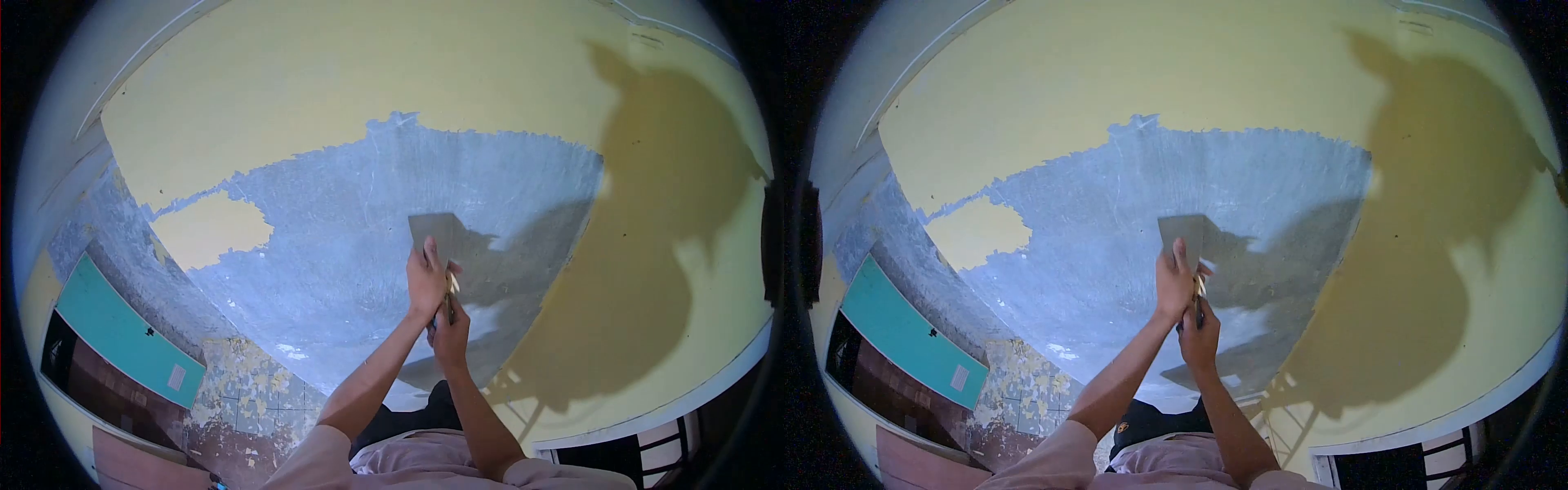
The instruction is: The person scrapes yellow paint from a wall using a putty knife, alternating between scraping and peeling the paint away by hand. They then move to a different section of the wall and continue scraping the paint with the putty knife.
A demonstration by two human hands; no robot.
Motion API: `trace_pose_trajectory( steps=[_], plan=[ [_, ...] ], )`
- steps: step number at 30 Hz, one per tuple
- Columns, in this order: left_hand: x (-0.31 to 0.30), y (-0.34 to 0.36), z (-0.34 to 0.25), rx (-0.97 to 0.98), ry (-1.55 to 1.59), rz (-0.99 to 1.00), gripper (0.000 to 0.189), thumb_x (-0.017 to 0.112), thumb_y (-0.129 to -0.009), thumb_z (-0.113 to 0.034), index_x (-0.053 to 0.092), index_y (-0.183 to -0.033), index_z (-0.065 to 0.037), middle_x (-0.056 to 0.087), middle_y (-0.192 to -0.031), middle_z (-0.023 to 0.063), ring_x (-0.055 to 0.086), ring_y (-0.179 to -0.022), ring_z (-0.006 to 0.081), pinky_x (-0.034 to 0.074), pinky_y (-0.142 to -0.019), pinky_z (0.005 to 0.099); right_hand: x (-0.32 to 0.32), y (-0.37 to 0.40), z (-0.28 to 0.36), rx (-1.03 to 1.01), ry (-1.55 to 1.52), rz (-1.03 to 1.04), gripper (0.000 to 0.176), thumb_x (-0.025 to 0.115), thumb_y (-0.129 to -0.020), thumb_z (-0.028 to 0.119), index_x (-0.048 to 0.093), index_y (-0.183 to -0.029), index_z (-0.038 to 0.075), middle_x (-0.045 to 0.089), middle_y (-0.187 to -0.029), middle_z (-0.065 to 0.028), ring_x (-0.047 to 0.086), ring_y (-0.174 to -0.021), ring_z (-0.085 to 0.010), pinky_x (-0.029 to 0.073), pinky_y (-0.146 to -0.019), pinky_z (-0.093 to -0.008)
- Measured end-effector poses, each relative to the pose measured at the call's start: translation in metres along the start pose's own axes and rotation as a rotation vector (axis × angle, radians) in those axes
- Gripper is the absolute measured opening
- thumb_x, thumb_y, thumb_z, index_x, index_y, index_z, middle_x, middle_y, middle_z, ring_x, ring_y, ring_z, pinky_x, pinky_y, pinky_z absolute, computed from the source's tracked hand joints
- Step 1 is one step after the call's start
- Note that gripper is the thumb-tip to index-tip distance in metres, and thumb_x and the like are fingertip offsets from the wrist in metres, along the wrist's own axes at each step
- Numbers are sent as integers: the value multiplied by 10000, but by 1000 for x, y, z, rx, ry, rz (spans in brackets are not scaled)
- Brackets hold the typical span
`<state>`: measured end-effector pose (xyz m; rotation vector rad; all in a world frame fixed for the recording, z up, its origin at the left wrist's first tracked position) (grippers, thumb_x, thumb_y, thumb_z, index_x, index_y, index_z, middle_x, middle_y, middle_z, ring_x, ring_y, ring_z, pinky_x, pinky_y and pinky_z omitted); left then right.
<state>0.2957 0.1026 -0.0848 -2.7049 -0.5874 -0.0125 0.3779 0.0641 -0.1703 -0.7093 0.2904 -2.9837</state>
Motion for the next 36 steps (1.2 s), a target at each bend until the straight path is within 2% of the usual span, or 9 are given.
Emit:
trace_pose_trajectory(
  steps=[7, 8, 12, 17, 20, 21, 26, 35, 36],
  plan=[
    [32, -85, -157, 331, 54, 39, 423, 381, -983, -296, 539, -847, 72, 599, -661, 159, 600, -520, 228, 445, -502, 343, 67, -64, 161, -237, 90, 57, 325, 522, -936, 305, 572, -906, -14, 475, -566, 1, 410, -449, -60, 315, -396, -247],
    [35, -115, -170, 511, -7, -136, 413, 419, -959, -275, 537, -823, 97, 598, -663, 199, 619, -587, 305, 469, -561, 395, 78, -76, 185, -270, 32, 83, 310, 521, -936, 302, 560, -872, 1, 458, -557, 8, 395, -438, -57, 299, -384, -245],
    [57, -140, -259, 371, 91, 32, 391, 429, -924, -226, 537, -776, 119, 600, -714, 270, 620, -728, 404, 466, -680, 463, 107, -95, 255, -255, -75, 113, 279, 521, -931, 282, 518, -786, 43, 413, -536, 27, 362, -415, -55, 260, -360, -234],
    [40, -105, -217, 472, -169, -134, 481, 422, -951, -304, 534, -708, 95, 603, -639, 228, 625, -640, 386, 474, -596, 424, 85, -90, 207, -263, 4, 156, 302, 523, -930, 308, 525, -795, 38, 439, -554, 15, 377, -419, -58, 265, -363, -232],
    [31, -68, -118, 207, -14, -68, 499, 408, -971, -349, 524, -753, 84, 567, -566, 187, 626, -538, 308, 471, -519, 398, 43, -61, 123, -204, 48, 67, 332, 542, -927, 320, 543, -849, -3, 465, -575, 11, 390, -448, -55, 291, -390, -247],
    [22, -63, -79, 567, -411, -314, 453, 397, -980, -329, 513, -794, 67, 545, -528, 147, 604, -471, 228, 444, -441, 352, 32, -45, 96, -162, 15, 63, 320, 532, -931, 307, 542, -851, -3, 469, -578, 11, 393, -450, -55, 293, -392, -246],
    [17, -3, 6, -66, -24, 43, 421, 369, -991, -319, 511, -879, 61, 610, -684, 170, 578, -455, 195, 421, -441, 335, -5, 0, 22, 69, -34, 30, 266, 504, -936, 248, 541, -852, -2, 471, -569, 13, 404, -465, -52, 302, -410, -237],
    [50, -95, -152, 282, -133, 98, 203, 524, -874, -152, 577, -858, 43, 627, -756, 205, 639, -729, 304, 483, -650, 399, 61, -70, 165, -246, -3, 26, 264, 505, -931, 238, 558, -856, -10, 468, -565, 0, 395, -452, -53, 292, -400, -236],
    [57, -109, -178, 540, -170, 67, 157, 535, -843, -115, 581, -843, 35, 632, -756, 196, 640, -706, 303, 488, -641, 393, 67, -77, 185, -258, -1, 26, 268, 511, -929, 250, 557, -842, 1, 461, -561, 4, 385, -439, -54, 283, -388, -236]
  ],
)
Point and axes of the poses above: each hand's wrist, its own y-axis away from the middle knuckle, its own x-axis out of the palm, z = x × y, the point moved 7 cm from there along -y, towards the middle knuckle
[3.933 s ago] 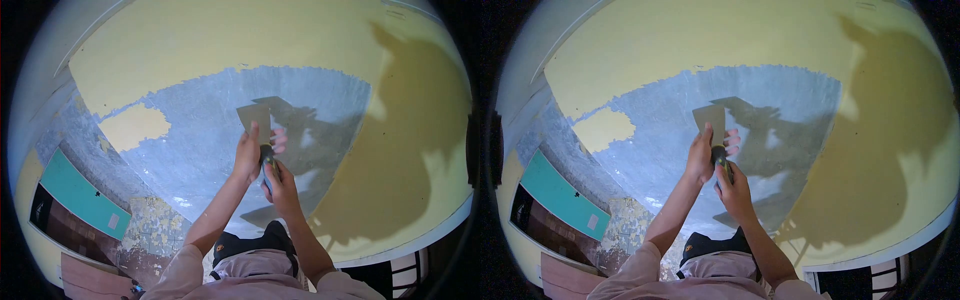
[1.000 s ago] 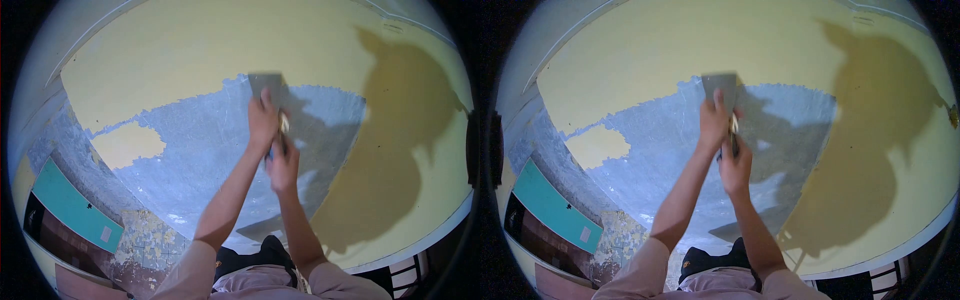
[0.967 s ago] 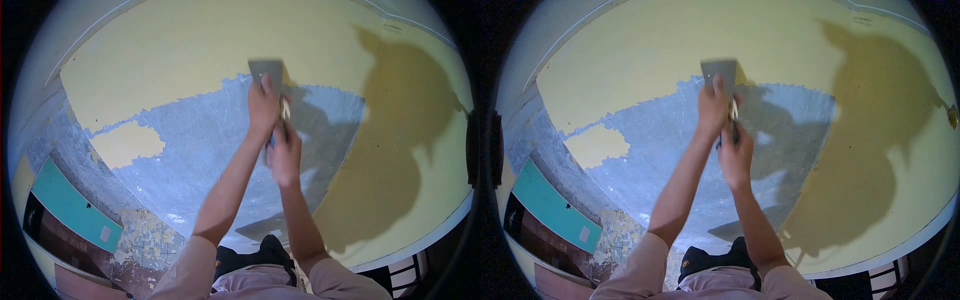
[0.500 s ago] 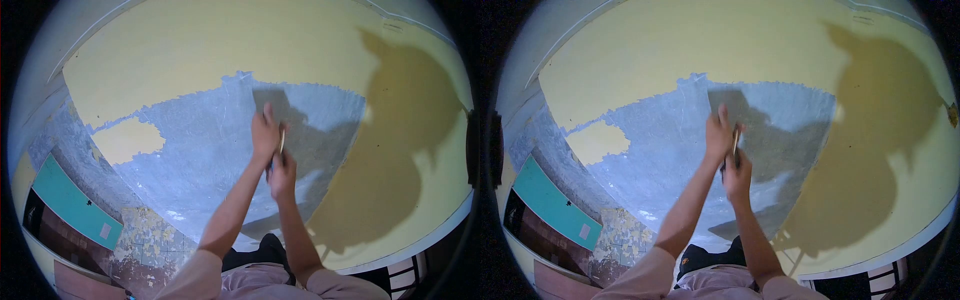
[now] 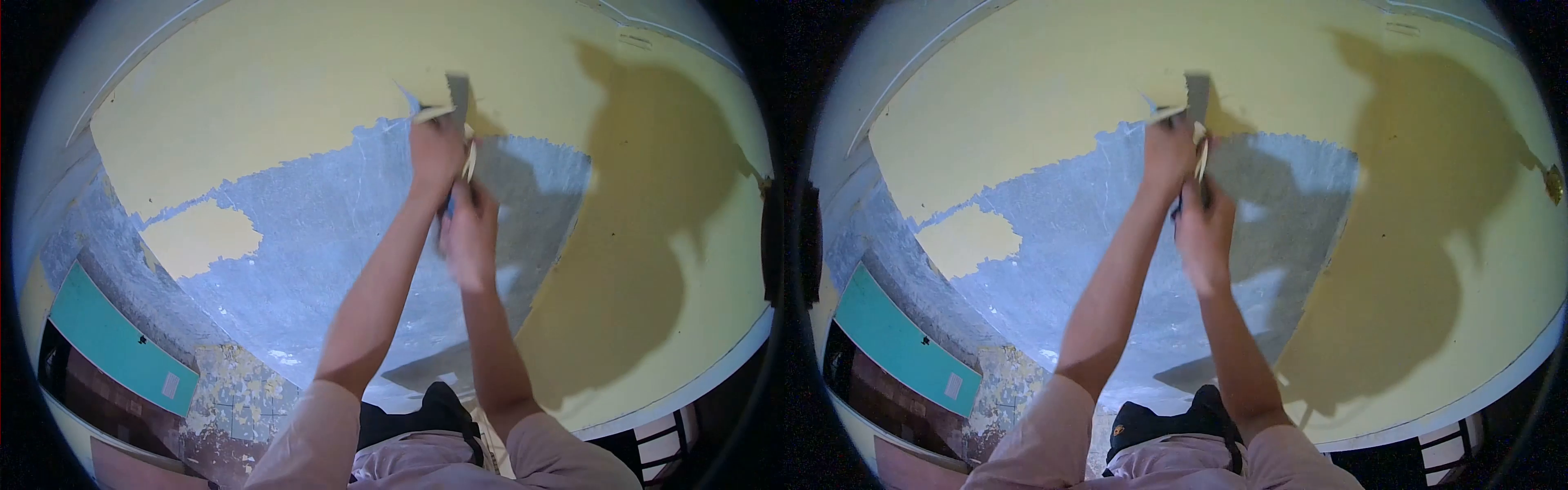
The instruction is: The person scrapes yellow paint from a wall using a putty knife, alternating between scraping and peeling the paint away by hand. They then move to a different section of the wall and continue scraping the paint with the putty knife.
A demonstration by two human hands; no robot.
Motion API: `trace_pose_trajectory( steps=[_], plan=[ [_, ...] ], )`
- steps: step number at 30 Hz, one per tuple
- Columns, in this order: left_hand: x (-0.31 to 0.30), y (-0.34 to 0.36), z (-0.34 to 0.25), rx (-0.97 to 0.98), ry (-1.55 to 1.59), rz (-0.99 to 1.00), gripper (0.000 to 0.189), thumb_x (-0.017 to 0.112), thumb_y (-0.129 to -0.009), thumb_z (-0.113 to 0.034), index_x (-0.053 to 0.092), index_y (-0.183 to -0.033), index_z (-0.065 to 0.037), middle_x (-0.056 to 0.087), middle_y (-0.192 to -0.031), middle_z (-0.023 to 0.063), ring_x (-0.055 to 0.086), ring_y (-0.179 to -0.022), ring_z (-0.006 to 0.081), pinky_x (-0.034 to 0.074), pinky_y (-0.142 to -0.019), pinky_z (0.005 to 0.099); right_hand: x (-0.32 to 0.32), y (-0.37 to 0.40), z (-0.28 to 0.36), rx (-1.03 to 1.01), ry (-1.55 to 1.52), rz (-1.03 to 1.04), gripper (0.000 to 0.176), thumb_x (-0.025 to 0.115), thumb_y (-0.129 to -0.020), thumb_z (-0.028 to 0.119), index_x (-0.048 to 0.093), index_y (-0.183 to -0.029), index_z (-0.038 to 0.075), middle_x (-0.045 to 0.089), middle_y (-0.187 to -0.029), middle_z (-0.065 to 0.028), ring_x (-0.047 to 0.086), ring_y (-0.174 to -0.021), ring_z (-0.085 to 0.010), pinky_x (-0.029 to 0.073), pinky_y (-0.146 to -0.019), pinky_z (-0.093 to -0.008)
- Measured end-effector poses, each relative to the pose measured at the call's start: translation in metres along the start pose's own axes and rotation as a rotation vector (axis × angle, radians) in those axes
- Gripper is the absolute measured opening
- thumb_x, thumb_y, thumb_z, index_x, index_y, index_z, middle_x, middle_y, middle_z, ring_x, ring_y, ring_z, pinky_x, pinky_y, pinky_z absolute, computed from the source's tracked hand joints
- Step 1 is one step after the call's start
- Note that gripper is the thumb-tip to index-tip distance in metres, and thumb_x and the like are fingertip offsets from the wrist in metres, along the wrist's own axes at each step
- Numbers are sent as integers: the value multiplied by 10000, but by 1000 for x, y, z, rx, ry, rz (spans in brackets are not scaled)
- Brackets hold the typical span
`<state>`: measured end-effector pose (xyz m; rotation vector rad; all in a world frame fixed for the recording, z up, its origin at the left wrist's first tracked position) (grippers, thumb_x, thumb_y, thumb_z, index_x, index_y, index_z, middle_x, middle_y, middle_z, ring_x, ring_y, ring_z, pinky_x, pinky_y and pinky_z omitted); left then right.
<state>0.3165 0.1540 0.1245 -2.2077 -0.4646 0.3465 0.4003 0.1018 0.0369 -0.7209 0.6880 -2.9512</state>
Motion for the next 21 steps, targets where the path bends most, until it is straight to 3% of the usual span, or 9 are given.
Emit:
trace_pose_trajectory(
  steps=[1, 4, 7, 9, 10, 12, 14, 17, 21],
  plan=[
    [4, -17, -15, 256, -57, -39, 113, 546, -811, -78, 585, -827, 27, 637, -756, 187, 640, -682, 301, 492, -633, 387, 6, -13, 18, 7, -16, 15, 277, 516, -929, 268, 549, -821, 15, 449, -554, 11, 372, -424, -53, 270, -374, -235],
    [17, -41, -33, 72, 67, 40, 106, 555, -805, -79, 580, -799, 25, 651, -763, 164, 635, -628, 305, 494, -603, 378, 5, -28, 41, 52, -51, 51, 267, 523, -925, 300, 541, -815, 57, 447, -556, 24, 337, -392, -38, 236, -336, -214],
    [20, -16, -17, 166, -116, -38, 184, 528, -858, -127, 565, -788, 38, 649, -751, 178, 626, -584, 310, 491, -577, 376, -10, -13, 24, 91, -29, 47, 253, 527, -921, 316, 534, -817, 85, 454, -561, 29, 319, -372, -23, 219, -312, -192],
    [15, 32, 14, -300, 152, -161, 338, 486, -920, -238, 543, -767, 58, 625, -721, 208, 618, -597, 333, 480, -574, 399, -30, 6, -12, 92, 1, -16, 277, 531, -921, 312, 523, -796, 65, 448, -552, 29, 335, -384, -33, 236, -333, -208],
    [17, 61, 18, -445, 148, 10, 438, 435, -952, -315, 538, -796, 81, 604, -707, 240, 615, -616, 356, 470, -589, 426, -45, 21, -36, 106, -1, -47, 293, 534, -923, 304, 519, -786, 45, 445, -546, 29, 348, -398, -42, 248, -354, -224],
    [16, 115, 66, -222, -250, -179, 418, 409, -967, -276, 537, -832, 99, 581, -649, 230, 600, -508, 321, 441, -474, 403, -67, 61, -75, 205, 0, -48, 297, 519, -929, 301, 518, -780, 45, 459, -553, 29, 359, -404, -40, 253, -361, -223],
    [20, 179, 93, -519, -61, 35, 365, 403, -968, -253, 544, -877, 71, 567, -598, 192, 574, -448, 272, 426, -431, 378, -97, 106, -129, 357, 11, -75, 312, 499, -939, 303, 511, -777, 37, 460, -555, 25, 365, -405, -42, 252, -363, -229],
    [22, 268, 154, -771, 161, 7, 333, 353, -990, -282, 499, -957, 16, 591, -626, 129, 536, -411, 160, 414, -385, 308, -127, 158, -179, 432, 97, -89, 318, 492, -944, 300, 510, -781, 27, 461, -553, 22, 375, -413, -41, 266, -372, -230],
    [13, 290, 160, -906, 234, -142, 297, 361, -993, -306, 417, -969, -15, 586, -667, 122, 533, -435, 132, 393, -373, 274, -133, 176, -201, 528, 84, -102, 298, 501, -940, 278, 535, -822, 7, 506, -593, -6, 424, -463, -59, 324, -419, -233]
  ],
)
Point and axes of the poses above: each hand's wrist, its own y-axis away from the middle knuckle, its own x-axis out of the palm, z = x × y, the point moved 7 cm from there along -y, towards the middle knuckle
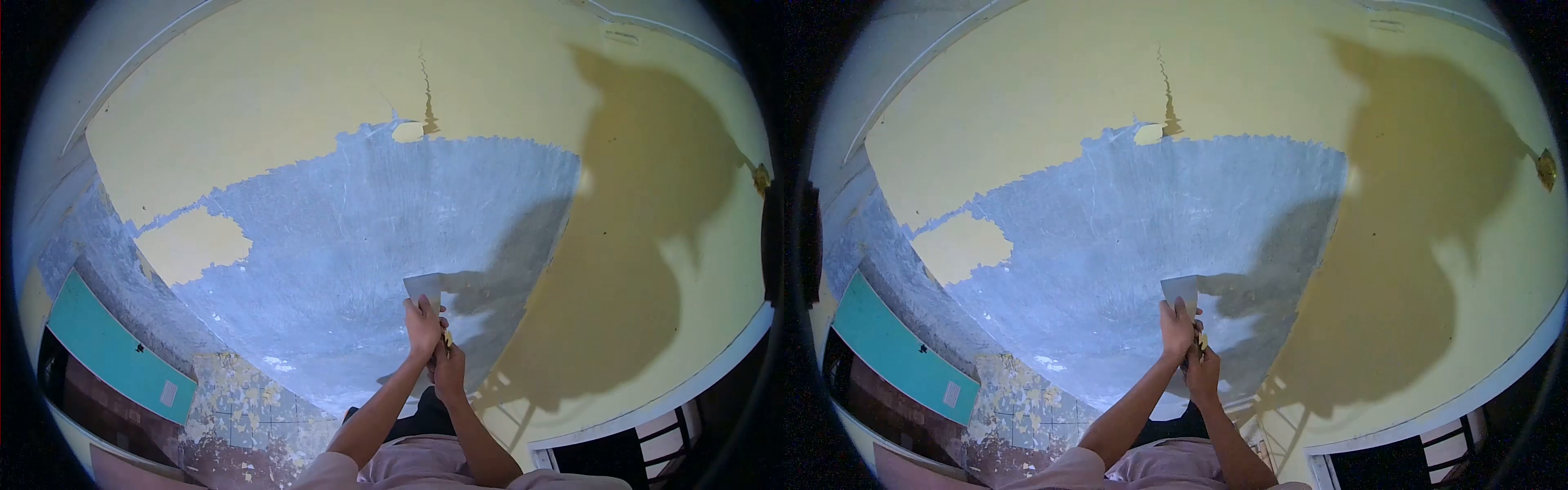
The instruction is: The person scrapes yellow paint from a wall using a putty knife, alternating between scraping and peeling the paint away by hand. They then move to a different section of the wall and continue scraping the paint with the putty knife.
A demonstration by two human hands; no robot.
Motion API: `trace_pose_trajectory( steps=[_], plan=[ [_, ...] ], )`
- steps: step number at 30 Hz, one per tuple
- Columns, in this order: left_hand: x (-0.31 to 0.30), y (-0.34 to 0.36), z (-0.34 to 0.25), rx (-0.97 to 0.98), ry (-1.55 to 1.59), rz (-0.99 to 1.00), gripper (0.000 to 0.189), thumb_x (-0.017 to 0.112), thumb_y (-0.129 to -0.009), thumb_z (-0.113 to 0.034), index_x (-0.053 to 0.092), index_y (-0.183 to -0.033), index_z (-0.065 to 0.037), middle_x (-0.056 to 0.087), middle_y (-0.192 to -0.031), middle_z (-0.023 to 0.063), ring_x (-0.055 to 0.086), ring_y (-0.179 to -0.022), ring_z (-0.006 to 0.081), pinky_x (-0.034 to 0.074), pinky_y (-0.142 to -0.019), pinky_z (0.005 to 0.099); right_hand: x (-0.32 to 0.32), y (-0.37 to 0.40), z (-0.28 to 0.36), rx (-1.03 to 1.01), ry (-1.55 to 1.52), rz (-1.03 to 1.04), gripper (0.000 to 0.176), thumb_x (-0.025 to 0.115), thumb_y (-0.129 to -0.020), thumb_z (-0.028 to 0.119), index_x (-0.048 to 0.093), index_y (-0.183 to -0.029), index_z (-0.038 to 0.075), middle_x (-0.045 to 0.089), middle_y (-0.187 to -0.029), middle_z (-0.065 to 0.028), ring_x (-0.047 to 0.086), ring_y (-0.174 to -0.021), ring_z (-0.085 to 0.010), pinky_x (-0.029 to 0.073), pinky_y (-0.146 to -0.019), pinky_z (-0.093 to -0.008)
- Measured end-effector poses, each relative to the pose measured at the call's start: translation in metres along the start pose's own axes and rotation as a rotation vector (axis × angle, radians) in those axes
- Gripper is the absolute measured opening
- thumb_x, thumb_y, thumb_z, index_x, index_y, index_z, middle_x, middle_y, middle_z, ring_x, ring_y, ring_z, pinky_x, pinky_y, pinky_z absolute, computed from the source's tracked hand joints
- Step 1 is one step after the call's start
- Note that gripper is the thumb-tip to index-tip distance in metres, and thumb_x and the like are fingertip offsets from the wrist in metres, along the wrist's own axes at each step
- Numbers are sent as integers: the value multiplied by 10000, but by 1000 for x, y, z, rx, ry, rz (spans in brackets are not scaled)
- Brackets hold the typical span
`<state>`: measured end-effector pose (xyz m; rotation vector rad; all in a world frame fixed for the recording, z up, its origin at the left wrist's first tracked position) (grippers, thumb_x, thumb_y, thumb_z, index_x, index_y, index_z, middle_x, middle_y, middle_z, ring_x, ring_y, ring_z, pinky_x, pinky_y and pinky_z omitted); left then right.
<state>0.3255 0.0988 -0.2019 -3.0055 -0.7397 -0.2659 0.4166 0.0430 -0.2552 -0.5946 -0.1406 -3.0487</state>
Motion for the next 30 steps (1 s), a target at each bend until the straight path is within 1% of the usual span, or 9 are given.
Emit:
trace_pose_trajectory(
  steps=[4, 6, 8, 15, 19, 22, 24, 26, 30],
  plan=[
    [8, 12, -90, 289, 89, 2, 246, 370, -996, -286, 356, -960, -43, 579, -699, 122, 519, -437, 126, 380, -364, 257, 30, -9, 79, -487, 147, 32, 304, 504, -930, 224, 565, -987, -68, 558, -670, -45, 495, -570, -103, 403, -523, -253],
    [11, 0, -144, 371, 178, 41, 252, 363, -999, -298, 354, -960, -49, 576, -711, 115, 494, -428, 117, 370, -365, 242, 59, -15, 127, -457, 320, 119, 335, 499, -927, 197, 540, -1089, -93, 566, -695, -53, 525, -639, -122, 432, -591, -274],
    [15, -13, -176, 405, 151, 59, 250, 368, -997, -287, 351, -948, -42, 584, -684, 120, 488, -421, 122, 369, -367, 250, 82, -25, 149, -671, 173, 157, 306, 470, -954, 210, 555, -1098, -46, 471, -596, 24, 365, -436, -33, 275, -383, -227],
    [41, -23, -331, 994, -149, -85, 175, 415, -959, -162, 409, -931, 11, 586, -588, 142, 574, -446, 212, 427, -414, 339, 145, -40, 267, -630, -74, 192, 280, 468, -947, 227, 559, -928, -38, 493, -595, -18, 403, -478, -53, 301, -413, -240],
    [75, -37, -418, 1000, -236, 0, 181, 499, -870, -94, 445, -946, 61, 601, -588, 178, 604, -482, 317, 491, -482, 373, 173, -46, 346, -630, -248, 226, 270, 462, -943, 256, 526, -811, 30, 424, -546, 30, 320, -393, -52, 216, -350, -260],
    [88, -28, -424, 956, -212, -65, 297, 589, -789, -100, 437, -970, 80, 611, -669, 241, 632, -598, 367, 512, -575, 440, 168, -46, 356, -594, -348, 299, 291, 460, -949, 291, 506, -794, 49, 406, -539, 42, 308, -388, -49, 218, -352, -250],
    [95, -20, -391, 1397, -577, -385, 393, 629, -745, -118, 411, -1001, 86, 597, -767, 304, 616, -732, 439, 488, -673, 515, 156, -47, 329, -604, -346, 262, 302, 460, -951, 308, 502, -795, 52, 402, -537, 43, 313, -390, -47, 222, -352, -247],
    [82, -40, -332, 930, -384, -56, 380, 618, -745, -100, 399, -1007, 65, 575, -841, 336, 569, -807, 500, 456, -715, 554, 133, -45, 279, -583, -279, 176, 317, 462, -955, 327, 503, -802, 52, 409, -540, 40, 329, -397, -44, 228, -355, -241],
    [34, -21, -173, 623, -255, 47, 274, 579, -827, -108, 382, -965, 23, 591, -764, 271, 584, -723, 454, 453, -583, 481, 73, -31, 141, -450, -44, 110, 344, 467, -959, 307, 564, -1000, -21, 460, -571, 35, 359, -424, -29, 252, -375, -220]
  ],
)
Point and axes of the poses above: each hand's wrist, its own y-axis away from the middle knuckle, its own x-axis out of the palm, z = x × y, the point moved 7 cm from there along -y, towards the middle knuckle
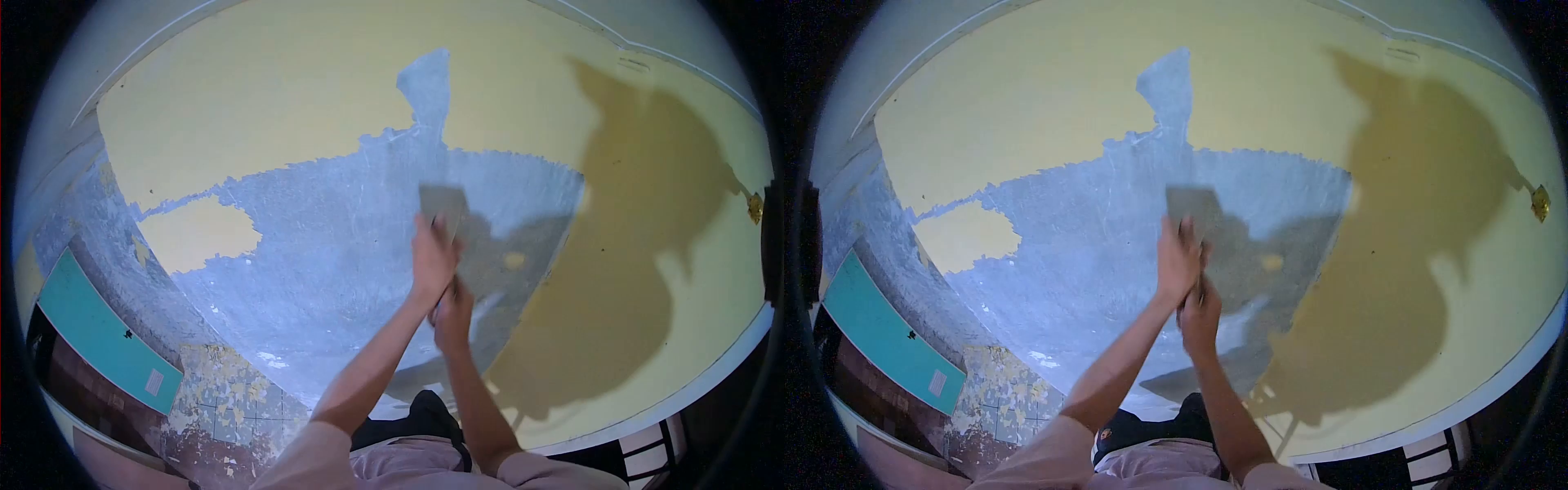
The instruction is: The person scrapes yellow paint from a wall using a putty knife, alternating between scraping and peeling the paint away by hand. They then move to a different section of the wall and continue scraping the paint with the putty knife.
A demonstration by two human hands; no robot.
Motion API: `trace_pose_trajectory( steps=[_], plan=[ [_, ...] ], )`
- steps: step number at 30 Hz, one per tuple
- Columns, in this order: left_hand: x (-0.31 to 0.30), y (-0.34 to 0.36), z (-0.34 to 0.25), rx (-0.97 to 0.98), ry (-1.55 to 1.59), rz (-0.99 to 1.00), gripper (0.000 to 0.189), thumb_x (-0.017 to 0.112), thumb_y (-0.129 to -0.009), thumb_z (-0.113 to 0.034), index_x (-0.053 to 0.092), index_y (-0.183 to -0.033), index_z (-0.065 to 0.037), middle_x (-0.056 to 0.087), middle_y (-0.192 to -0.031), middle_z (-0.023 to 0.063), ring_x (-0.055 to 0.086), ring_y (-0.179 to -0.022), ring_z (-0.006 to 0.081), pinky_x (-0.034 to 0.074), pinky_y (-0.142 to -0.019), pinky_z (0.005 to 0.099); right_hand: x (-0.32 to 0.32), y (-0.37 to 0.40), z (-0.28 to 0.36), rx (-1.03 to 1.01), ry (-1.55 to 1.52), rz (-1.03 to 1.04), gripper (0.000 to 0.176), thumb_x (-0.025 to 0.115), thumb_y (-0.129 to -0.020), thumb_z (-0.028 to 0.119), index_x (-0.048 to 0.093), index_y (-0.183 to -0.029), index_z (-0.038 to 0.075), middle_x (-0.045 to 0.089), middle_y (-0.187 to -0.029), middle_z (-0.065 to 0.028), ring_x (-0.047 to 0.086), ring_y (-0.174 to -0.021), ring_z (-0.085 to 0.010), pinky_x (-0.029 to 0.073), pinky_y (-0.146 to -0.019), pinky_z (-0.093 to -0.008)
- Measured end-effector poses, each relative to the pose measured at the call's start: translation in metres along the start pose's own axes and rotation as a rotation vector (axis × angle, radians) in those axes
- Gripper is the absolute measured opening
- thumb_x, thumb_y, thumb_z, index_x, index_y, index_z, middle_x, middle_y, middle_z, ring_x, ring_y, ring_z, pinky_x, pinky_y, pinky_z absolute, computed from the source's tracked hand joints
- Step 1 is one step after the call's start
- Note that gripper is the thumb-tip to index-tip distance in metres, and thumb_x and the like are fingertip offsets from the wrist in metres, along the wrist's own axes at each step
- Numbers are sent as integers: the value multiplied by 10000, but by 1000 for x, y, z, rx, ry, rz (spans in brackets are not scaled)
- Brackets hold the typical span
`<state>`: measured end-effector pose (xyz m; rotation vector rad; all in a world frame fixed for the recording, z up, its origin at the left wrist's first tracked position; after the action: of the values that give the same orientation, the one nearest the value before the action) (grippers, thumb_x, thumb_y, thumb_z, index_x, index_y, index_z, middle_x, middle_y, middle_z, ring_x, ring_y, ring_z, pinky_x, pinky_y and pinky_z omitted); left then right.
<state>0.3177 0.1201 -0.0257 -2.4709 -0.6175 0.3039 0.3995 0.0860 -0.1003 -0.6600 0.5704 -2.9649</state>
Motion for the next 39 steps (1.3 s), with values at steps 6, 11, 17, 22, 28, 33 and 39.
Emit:
trace_pose_trajectory(
  steps=[6, 11, 17, 22, 28, 33, 39],
  plan=[
    [-22, 50, 47, -281, 190, -52, 259, 439, -971, -235, 358, -871, -10, 563, -586, 169, 545, -433, 216, 400, -395, 338, -13, 41, -58, 38, 52, -50, 295, 477, -956, 253, 557, -960, -31, 445, -558, 37, 353, -421, -27, 247, -375, -220],
    [-51, -30, -31, 81, -34, -185, 279, 422, -978, -254, 392, -884, 6, 544, -587, 138, 542, -426, 201, 401, -394, 325, 45, -8, 25, -215, 192, 35, 312, 486, -944, 235, 552, -967, -69, 499, -610, -28, 430, -512, -85, 330, -461, -264],
    [-64, -145, -148, 346, -49, -83, 261, 423, -935, -177, 432, -915, 83, 601, -640, 176, 602, -478, 255, 468, -456, 356, 120, -75, 159, -209, 108, 119, 339, 482, -938, 241, 529, -797, -64, 506, -587, -59, 449, -507, -111, 354, -470, -291],
    [-67, -163, -182, 201, 308, -78, 284, 442, -915, -190, 443, -839, 83, 593, -582, 171, 608, -487, 270, 489, -510, 374, 143, -90, 184, -262, 7, 166, 320, 440, -953, 304, 522, -789, 42, 414, -539, 24, 314, -395, -45, 215, -355, -234],
    [-71, -41, -40, 219, -183, -297, 312, 447, -951, -269, 465, -868, 32, 573, -636, 243, 585, -554, 383, 438, -512, 437, 71, -9, 36, -1, 142, 125, 334, 460, -956, 245, 543, -921, -77, 503, -637, -26, 414, -547, -68, 334, -472, -257],
    [-60, 56, 70, -303, 128, -109, 297, 402, -988, -272, 429, -877, 3, 568, -562, 131, 546, -431, 171, 405, -391, 317, 13, 65, -89, 67, 61, 73, 269, 466, -951, 169, 524, -1008, -87, 558, -716, -51, 482, -640, -110, 401, -579, -272],
    [-80, 16, 22, -165, 102, -143, 342, 404, -983, -295, 444, -835, 10, 552, -545, 145, 548, -419, 203, 407, -401, 340, 49, 40, -28, -85, 233, 21, 302, 481, -932, 182, 540, -1010, -104, 595, -738, -141, 551, -704, -182, 444, -676, -311]
  ],
)
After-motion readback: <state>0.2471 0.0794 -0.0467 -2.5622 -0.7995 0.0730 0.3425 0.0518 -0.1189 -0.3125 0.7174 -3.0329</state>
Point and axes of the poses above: each hand's wrist, its own y-axis away from the middle knuckle, its own x-axis out of the palm, z = x × y, the point moved 7 cm from there along -y, towards the middle knuckle
